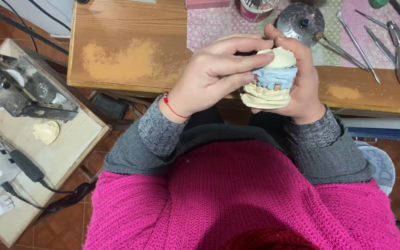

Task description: The person works on a dental model, using a rotary tool to shape a small piece of material and then using a metal instrument to apply and smooth pink material onto the model's teeth. The person repeatedly adjusts the model's position and switches between tools.

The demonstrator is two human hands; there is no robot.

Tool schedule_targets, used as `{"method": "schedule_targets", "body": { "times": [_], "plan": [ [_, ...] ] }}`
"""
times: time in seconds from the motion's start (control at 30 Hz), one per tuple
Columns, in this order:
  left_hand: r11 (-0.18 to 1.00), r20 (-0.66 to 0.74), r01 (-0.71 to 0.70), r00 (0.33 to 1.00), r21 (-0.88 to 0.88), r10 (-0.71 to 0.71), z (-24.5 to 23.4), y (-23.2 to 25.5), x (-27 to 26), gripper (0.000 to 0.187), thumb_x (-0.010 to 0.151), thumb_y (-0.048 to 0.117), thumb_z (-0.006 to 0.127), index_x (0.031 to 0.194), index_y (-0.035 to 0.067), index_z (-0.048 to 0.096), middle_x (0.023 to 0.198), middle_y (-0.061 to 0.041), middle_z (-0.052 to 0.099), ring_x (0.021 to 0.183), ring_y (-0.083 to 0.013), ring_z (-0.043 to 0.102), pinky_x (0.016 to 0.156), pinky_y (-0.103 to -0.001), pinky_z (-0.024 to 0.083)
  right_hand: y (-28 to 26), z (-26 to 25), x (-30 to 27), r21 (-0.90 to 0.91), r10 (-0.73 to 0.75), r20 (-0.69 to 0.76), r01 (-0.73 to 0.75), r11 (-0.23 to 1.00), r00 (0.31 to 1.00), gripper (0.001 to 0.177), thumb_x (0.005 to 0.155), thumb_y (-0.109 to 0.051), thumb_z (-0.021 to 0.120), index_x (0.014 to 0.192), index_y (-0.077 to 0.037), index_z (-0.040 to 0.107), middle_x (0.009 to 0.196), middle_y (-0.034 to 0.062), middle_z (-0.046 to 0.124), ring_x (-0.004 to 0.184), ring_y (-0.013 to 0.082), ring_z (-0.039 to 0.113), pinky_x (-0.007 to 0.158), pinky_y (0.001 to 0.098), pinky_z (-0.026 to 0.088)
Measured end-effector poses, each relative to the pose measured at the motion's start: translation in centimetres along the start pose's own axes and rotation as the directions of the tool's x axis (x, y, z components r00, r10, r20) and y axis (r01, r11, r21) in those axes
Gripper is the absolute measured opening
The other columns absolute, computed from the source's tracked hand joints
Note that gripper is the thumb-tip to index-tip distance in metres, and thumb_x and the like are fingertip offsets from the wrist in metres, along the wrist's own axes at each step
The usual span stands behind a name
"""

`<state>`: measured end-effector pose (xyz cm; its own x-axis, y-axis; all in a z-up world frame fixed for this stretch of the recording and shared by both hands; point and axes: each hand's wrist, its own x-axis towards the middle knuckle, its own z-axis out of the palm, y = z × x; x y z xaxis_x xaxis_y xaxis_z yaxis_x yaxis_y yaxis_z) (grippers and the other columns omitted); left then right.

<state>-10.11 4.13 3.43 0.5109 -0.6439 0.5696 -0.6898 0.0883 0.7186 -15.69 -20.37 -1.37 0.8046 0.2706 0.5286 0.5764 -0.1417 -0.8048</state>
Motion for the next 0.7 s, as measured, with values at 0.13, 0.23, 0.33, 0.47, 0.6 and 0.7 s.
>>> {"method": "schedule_targets", "body": {
  "times": [0.13, 0.23, 0.33, 0.47, 0.6, 0.7],
  "plan": [
    [0.994, -0.029, 0.049, 0.998, -0.095, -0.052, 0.7, -0.2, 0.0, 0.036, 0.105, 0.006, 0.075, 0.14, 0.014, 0.069, 0.144, -0.007, 0.062, 0.138, -0.0227, 0.059, 0.118, -0.033, 0.05, -0.1, -0.1, -0.2, -0.049, 0.006, -0.012, -0.007, 0.999, 1.0, 0.11, 0.068, -0.038, 0.097, 0.155, -0.013, 0.034, 0.165, 0.0156, 0.042, 0.15, 0.023, 0.044, 0.127, 0.0369, 0.038],
    [0.996, -0.049, 0.062, 0.997, -0.057, -0.065, 0.9, -0.4, 0.0, 0.036, 0.102, 0.007, 0.077, 0.137, 0.014, 0.071, 0.141, -0.006, 0.064, 0.136, -0.0226, 0.06, 0.118, -0.034, 0.049, -0.2, -0.2, -0.1, -0.067, 0.003, -0.012, -0.004, 0.998, 1.0, 0.109, 0.069, -0.037, 0.098, 0.155, -0.012, 0.034, 0.164, 0.0159, 0.043, 0.149, 0.0228, 0.044, 0.126, 0.0365, 0.039],
    [0.994, -0.052, 0.069, 0.996, -0.084, -0.074, 0.9, -0.8, -0.1, 0.035, 0.102, 0.007, 0.077, 0.137, 0.014, 0.071, 0.141, -0.006, 0.065, 0.136, -0.0229, 0.06, 0.118, -0.034, 0.049, -0.2, -0.2, 0.0, -0.086, -0.009, -0.011, 0.008, 0.996, 1.0, 0.114, 0.067, -0.037, 0.098, 0.16, -0.012, 0.035, 0.163, 0.0154, 0.044, 0.153, 0.0226, 0.047, 0.126, 0.0362, 0.039],
    [0.995, -0.052, 0.046, 0.997, -0.092, -0.051, 0.9, -1.3, -0.1, 0.036, 0.102, 0.008, 0.078, 0.136, 0.014, 0.072, 0.141, -0.006, 0.064, 0.136, -0.0231, 0.059, 0.118, -0.034, 0.049, -0.1, -0.2, 0.0, -0.092, -0.011, -0.024, 0.008, 0.996, 1.0, 0.111, 0.068, -0.037, 0.099, 0.155, -0.011, 0.034, 0.162, 0.0147, 0.045, 0.148, 0.0218, 0.046, 0.125, 0.0356, 0.04],
    [0.997, -0.05, 0.023, 0.998, -0.078, -0.027, 0.9, -1.4, 0.0, 0.036, 0.1, 0.008, 0.079, 0.135, 0.014, 0.072, 0.14, -0.006, 0.065, 0.136, -0.0237, 0.06, 0.119, -0.035, 0.048, -0.3, -0.2, 0.1, -0.124, -0.032, -0.013, 0.03, 0.992, 0.999, 0.115, 0.066, -0.036, 0.1, 0.158, -0.012, 0.035, 0.161, 0.0144, 0.046, 0.151, 0.0226, 0.049, 0.126, 0.0362, 0.042],
    [0.997, -0.049, 0.013, 0.999, -0.07, -0.017, 0.8, -1.6, -0.1, 0.036, 0.099, 0.009, 0.08, 0.135, 0.014, 0.072, 0.14, -0.006, 0.065, 0.136, -0.0242, 0.06, 0.119, -0.036, 0.048, -0.2, -0.1, 0.1, -0.137, -0.034, -0.016, 0.031, 0.99, 0.999, 0.115, 0.065, -0.036, 0.1, 0.158, -0.012, 0.035, 0.16, 0.0138, 0.047, 0.15, 0.0224, 0.05, 0.126, 0.0365, 0.042]
  ]
}}
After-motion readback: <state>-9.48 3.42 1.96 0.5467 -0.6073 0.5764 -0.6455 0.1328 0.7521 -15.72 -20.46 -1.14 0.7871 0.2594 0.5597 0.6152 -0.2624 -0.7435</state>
